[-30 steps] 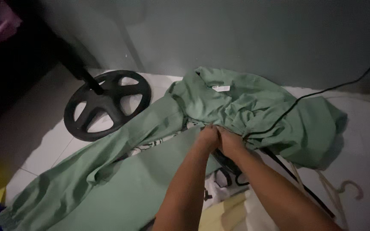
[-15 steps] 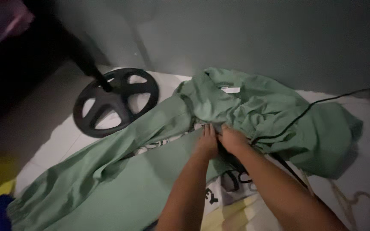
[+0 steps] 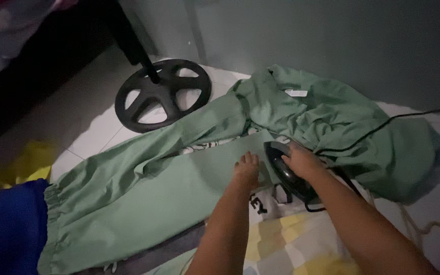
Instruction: The person spreads out and smooths a pair of pants on a blanket, irons them with an iron, and folds them by hand.
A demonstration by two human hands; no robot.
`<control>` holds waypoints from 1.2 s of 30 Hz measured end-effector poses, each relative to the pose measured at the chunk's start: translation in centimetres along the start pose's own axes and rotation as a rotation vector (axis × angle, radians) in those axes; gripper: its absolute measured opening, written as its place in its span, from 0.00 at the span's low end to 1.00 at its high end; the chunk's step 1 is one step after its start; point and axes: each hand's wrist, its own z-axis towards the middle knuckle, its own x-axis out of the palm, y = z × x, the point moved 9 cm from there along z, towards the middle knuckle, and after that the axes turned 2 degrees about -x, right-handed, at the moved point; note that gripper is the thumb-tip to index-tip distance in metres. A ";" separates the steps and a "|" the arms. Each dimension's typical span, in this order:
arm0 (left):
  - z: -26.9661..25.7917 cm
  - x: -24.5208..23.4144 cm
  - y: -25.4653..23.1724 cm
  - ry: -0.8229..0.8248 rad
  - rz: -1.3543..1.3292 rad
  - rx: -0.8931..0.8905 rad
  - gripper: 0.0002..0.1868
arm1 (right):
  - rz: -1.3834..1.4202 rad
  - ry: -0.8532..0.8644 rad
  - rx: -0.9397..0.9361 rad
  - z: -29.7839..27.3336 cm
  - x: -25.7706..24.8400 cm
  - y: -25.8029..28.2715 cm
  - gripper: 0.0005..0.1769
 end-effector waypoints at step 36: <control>4.5 7.2 -0.7 -0.079 -0.101 -0.050 0.54 | -0.014 0.002 -0.008 4.2 -0.1 3.6 0.24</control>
